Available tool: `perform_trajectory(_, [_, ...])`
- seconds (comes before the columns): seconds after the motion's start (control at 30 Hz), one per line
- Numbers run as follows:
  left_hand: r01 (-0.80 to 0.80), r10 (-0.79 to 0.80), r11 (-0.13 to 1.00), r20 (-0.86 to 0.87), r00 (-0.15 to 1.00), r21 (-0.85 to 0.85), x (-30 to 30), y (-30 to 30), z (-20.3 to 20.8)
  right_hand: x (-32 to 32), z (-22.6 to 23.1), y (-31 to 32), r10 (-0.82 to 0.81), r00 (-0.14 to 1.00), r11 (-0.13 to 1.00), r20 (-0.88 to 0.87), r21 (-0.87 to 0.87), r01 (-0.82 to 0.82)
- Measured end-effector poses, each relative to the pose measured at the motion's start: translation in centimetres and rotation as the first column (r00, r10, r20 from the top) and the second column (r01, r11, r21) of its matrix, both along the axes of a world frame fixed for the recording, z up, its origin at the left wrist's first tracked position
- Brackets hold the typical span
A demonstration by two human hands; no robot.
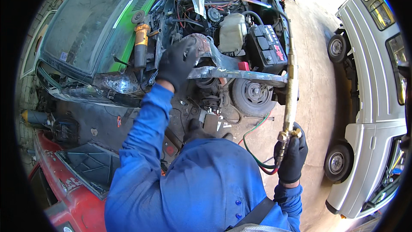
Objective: The person uses an angle grinder to grind a metal section of a car's front frame, then switches to a welding torch to weld the same area. The person handles the grinder and welding torch with both hands while working on the exposed frame.
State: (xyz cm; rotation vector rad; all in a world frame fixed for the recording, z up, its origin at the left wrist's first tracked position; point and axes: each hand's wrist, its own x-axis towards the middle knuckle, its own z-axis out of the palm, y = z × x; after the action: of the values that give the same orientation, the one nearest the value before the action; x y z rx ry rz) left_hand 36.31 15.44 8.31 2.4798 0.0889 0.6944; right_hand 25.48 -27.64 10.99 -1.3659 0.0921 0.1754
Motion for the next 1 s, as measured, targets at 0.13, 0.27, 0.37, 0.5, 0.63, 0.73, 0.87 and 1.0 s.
perform_trajectory(0.13, [-0.148, 0.314, 0.918, -0.444, 0.839, 0.369, 3.1, 6.2, -3.6, -0.7, 0.0, 1.7, 0.0, 0.999, 0.999, 0.035, 0.049, -0.002])
perform_trajectory(0.27, [-0.048, 0.257, 0.957, -0.757, 0.601, 0.287, 5.7, 9.2, -4.9, -2.0, 1.0, 4.7, -0.033, 0.999, 0.996, 0.029, -0.079, 0.035])
perform_trajectory(0.37, [0.1, 0.116, 0.974, -0.827, 0.55, 0.203, 7.1, 11.1, -4.5, -3.0, 1.9, 7.5, -0.073, 0.997, 0.988, 0.003, -0.139, 0.072])
perform_trajectory(0.5, [0.195, 0.024, 0.972, -0.876, 0.482, 0.134, 7.3, 12.6, -4.3, -3.6, 2.9, 10.9, -0.086, 0.996, 0.97, 0.014, -0.229, 0.087])
perform_trajectory(0.63, [0.031, 0.017, 0.998, -0.744, 0.668, 0.051, 3.8, 12.2, -5.5, -4.0, 3.8, 13.2, -0.141, 0.99, 0.931, -0.008, -0.341, 0.13])
perform_trajectory(0.73, [0.1, -0.077, 0.994, -0.425, 0.902, 0.032, 0.9, 12.7, -4.7, -4.2, 4.8, 14.4, -0.192, 0.981, 0.879, -0.032, -0.45, 0.157])
perform_trajectory(0.87, [0.235, -0.271, 0.946, -0.146, 0.952, -0.223, -4.8, 13.6, -1.8, -4.2, 6.9, 15.4, -0.193, 0.98, 0.804, -0.042, -0.579, 0.133])
perform_trajectory(1.0, [0.371, -0.48, 0.792, -0.12, 0.869, -0.484, -7.9, 16.4, -1.0, -4.3, 8.9, 16.0, -0.199, 0.977, 0.702, -0.072, -0.707, 0.091])
